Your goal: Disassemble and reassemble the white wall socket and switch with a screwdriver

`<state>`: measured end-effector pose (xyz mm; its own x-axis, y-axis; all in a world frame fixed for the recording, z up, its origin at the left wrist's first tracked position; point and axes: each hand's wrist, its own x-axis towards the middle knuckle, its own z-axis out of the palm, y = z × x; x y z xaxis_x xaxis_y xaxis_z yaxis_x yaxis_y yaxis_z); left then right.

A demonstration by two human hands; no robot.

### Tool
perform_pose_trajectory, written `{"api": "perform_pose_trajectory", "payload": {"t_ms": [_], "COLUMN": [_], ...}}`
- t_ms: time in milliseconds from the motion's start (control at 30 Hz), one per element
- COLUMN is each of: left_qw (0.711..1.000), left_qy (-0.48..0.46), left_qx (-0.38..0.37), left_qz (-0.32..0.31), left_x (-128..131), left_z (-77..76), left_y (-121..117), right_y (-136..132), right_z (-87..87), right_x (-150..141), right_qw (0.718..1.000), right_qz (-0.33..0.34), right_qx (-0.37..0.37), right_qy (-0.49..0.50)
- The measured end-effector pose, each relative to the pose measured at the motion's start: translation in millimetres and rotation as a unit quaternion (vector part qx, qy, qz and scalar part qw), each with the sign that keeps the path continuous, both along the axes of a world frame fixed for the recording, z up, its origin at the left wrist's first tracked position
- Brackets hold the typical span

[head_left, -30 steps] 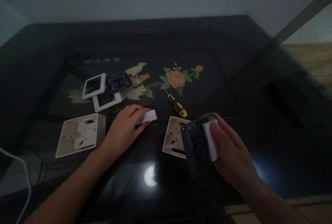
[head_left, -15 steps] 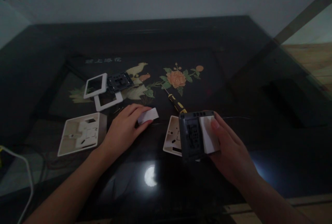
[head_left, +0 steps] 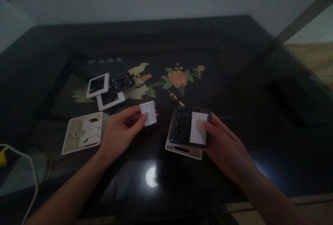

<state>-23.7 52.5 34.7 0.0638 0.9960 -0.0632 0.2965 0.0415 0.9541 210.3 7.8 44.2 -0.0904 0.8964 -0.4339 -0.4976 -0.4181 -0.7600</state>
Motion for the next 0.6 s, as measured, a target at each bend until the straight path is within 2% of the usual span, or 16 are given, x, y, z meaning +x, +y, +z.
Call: {"api": "perform_pose_trajectory", "payload": {"t_ms": [233,400,600], "left_qw": [0.986,0.991,0.986], "left_qy": [-0.135,-0.123,-0.152], "left_qx": [-0.093,-0.051,-0.066], "left_qz": [0.004,0.024,-0.013], "left_x": [1.2,-2.3,-1.2], "left_z": [0.2,-1.4,3.4], "left_y": [4.8,7.7,7.7], "right_y": [-1.0,-1.7,-2.1], "right_z": [-3.3,-3.4,-4.8], "right_x": [0.4,0.8,1.3], "right_qw": [0.999,0.999,0.998], "right_qz": [0.001,-0.009,0.002], "right_qx": [-0.013,-0.017,-0.011], "right_qy": [-0.041,-0.048,-0.068]}}
